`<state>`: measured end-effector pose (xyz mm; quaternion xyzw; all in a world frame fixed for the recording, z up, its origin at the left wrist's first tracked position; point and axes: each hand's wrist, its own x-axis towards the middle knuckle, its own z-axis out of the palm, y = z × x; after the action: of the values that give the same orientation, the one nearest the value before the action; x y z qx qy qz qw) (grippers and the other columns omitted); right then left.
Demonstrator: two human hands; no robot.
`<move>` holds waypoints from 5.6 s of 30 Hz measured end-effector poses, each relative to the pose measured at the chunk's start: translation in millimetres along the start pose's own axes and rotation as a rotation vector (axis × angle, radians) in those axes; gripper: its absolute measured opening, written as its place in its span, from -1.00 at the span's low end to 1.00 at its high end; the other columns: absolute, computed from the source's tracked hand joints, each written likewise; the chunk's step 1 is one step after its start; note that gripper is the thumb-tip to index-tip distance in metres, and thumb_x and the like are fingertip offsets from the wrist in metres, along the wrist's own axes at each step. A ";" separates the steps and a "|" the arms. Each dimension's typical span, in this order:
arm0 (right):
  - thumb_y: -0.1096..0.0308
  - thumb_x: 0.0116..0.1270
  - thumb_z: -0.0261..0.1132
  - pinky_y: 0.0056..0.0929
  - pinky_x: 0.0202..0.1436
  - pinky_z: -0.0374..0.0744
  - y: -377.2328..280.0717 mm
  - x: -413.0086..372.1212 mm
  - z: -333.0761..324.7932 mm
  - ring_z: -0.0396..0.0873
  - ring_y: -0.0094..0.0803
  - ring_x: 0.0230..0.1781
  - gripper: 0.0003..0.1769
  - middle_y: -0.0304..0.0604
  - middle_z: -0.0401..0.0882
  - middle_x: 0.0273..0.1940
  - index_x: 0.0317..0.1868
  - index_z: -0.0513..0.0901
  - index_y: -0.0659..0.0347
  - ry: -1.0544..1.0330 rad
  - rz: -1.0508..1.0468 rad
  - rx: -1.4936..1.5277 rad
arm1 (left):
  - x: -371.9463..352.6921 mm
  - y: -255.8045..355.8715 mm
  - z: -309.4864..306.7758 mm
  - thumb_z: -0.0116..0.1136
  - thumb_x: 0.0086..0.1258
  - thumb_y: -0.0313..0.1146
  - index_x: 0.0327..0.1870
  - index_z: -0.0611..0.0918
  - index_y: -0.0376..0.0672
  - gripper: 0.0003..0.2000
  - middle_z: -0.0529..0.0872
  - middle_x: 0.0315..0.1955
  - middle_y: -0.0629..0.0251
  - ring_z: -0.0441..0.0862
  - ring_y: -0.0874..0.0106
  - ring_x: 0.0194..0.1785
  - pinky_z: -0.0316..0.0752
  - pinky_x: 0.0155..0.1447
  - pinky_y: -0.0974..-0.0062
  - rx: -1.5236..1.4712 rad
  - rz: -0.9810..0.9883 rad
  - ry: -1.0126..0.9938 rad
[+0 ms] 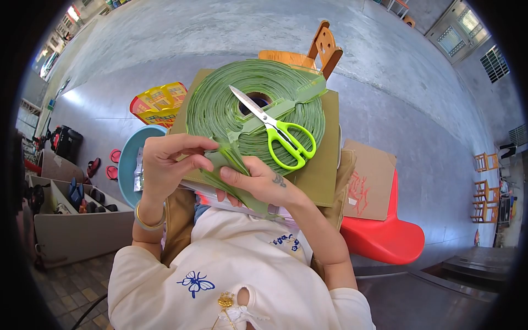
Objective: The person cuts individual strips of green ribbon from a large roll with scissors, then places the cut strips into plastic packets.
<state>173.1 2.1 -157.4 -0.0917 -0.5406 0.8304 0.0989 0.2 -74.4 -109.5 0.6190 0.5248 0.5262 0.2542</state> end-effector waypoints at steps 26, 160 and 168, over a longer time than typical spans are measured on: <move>0.27 0.42 0.03 -0.67 -0.56 0.37 -4.0 2.3 10.8 0.38 -0.66 -0.64 -0.77 -0.26 0.50 -0.51 -0.04 0.43 0.22 0.109 0.015 -0.075 | -6.2 6.2 7.3 0.27 0.06 -0.64 -0.12 0.61 -0.28 -0.70 0.68 -0.39 0.27 0.59 0.59 -0.43 0.50 -0.33 0.70 0.222 -0.046 0.142; 0.32 0.45 -0.11 -0.11 0.32 0.34 -13.2 -8.5 -23.1 0.33 -0.11 0.22 -0.67 0.16 0.29 0.20 0.12 0.28 0.33 0.220 -0.271 0.938 | -12.7 -30.6 44.7 0.12 -0.01 -0.74 -0.25 0.71 -0.16 -0.68 0.72 -0.37 0.26 0.66 0.44 -0.37 0.52 -0.30 0.57 -0.168 0.197 -0.278; 0.27 0.46 -0.14 -0.12 0.31 0.32 -13.1 -7.1 -15.4 0.28 -0.16 0.26 -0.62 0.01 0.30 0.23 0.16 0.26 0.32 0.190 -0.253 0.981 | -10.3 -38.5 43.9 0.16 0.01 -0.70 -0.29 0.70 -0.23 -0.75 0.73 -0.42 0.26 0.68 0.46 -0.35 0.55 -0.26 0.62 -0.263 0.134 -0.254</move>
<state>184.7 19.0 -151.2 -0.0435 -0.0831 0.9557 0.2789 26.8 -61.1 -160.8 0.6756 0.3728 0.5234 0.3614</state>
